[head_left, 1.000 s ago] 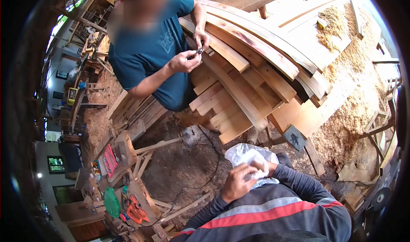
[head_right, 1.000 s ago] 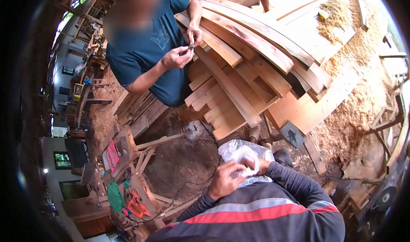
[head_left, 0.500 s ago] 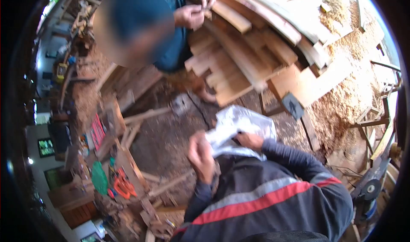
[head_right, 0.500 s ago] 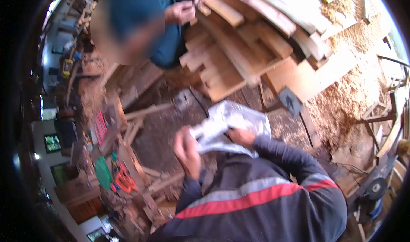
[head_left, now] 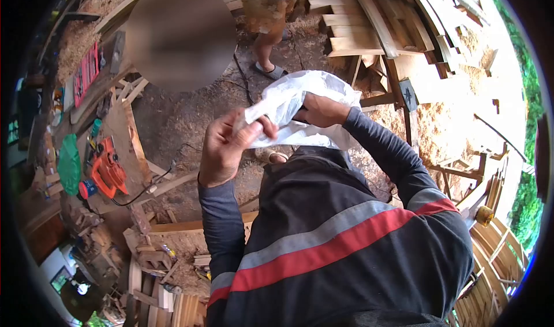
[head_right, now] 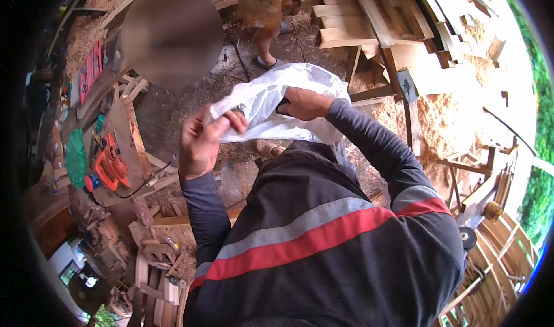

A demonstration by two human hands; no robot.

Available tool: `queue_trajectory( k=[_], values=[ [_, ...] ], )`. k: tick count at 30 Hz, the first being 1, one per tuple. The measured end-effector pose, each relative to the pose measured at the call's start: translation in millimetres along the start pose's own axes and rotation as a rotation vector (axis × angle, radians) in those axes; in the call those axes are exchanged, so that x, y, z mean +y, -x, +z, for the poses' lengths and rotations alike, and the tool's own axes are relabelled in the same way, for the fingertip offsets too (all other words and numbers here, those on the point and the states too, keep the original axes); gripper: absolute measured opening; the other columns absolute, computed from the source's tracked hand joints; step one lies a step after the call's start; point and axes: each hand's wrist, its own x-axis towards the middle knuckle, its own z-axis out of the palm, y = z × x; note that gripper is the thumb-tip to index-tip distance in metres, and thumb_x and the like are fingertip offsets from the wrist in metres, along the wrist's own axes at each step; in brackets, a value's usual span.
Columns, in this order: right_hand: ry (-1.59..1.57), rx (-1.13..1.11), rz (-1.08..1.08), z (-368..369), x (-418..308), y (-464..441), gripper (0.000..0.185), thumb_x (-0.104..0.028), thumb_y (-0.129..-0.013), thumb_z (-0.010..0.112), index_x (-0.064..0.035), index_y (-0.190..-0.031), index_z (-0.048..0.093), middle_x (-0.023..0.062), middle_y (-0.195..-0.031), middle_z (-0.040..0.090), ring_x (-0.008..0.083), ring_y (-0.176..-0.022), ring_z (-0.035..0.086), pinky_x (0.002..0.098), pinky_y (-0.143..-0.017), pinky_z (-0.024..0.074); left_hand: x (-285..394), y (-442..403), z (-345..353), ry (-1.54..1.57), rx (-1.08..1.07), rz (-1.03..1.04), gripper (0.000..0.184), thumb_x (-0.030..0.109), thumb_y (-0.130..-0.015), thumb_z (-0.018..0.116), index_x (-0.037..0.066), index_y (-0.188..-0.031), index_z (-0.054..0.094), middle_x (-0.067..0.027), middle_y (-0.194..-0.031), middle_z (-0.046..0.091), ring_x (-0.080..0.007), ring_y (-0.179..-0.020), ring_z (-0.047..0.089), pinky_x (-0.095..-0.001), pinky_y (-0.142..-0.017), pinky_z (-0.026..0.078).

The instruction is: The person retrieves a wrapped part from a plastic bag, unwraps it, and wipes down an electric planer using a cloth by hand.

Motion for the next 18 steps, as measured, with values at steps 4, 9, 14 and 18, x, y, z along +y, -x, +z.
queue_trajectory(
  k=[4, 9, 14, 18],
  values=[
    [-0.028, 0.240, -0.209, 24, -62, -49, 0.029, -0.021, -0.091, 0.059, -0.0023, -0.111, 0.068, 0.0231, -0.104, 0.069, 0.0372, -0.097, 0.066, 0.0436, -0.087, 0.0490, -5, 34, -22, 0.309, 0.151, 0.368, 0.028, 0.003, -0.094, 0.049, -0.003, -0.118, 0.062, -0.0211, -0.121, 0.065, -0.0192, -0.076, 0.068, -0.0382, -0.081, 0.055],
    [-0.040, 0.077, -0.046, 87, -77, -127, 0.039, -0.021, -0.087, 0.063, -0.0020, -0.121, 0.063, 0.0236, -0.115, 0.066, 0.0349, -0.106, 0.063, 0.0430, -0.093, 0.0480, 24, 101, -80, 0.375, 0.136, 0.676, 0.044, 0.002, -0.095, 0.044, -0.003, -0.138, 0.050, -0.0303, -0.138, 0.051, -0.0096, -0.049, 0.051, -0.0243, -0.051, 0.047],
    [0.026, -0.171, -0.226, 95, -138, -152, 0.023, -0.007, -0.079, 0.063, 0.0011, -0.101, 0.066, 0.0203, -0.094, 0.069, 0.0352, -0.087, 0.067, 0.0420, -0.078, 0.0512, 33, 153, -111, -0.005, 0.230, 0.683, 0.050, -0.003, -0.092, 0.046, -0.005, -0.142, 0.043, -0.0318, -0.147, 0.041, -0.0085, -0.051, 0.048, -0.0219, -0.049, 0.042],
    [0.202, -0.325, -0.240, 105, -177, -194, 0.027, -0.006, -0.083, 0.063, -0.0026, -0.110, 0.066, 0.0173, -0.101, 0.071, 0.0331, -0.094, 0.068, 0.0411, -0.084, 0.0505, 31, 178, -124, -0.008, 0.274, 0.777, 0.052, -0.004, -0.092, 0.047, -0.002, -0.143, 0.043, -0.0307, -0.147, 0.042, -0.0121, -0.055, 0.051, -0.0225, -0.050, 0.043]
  ],
)
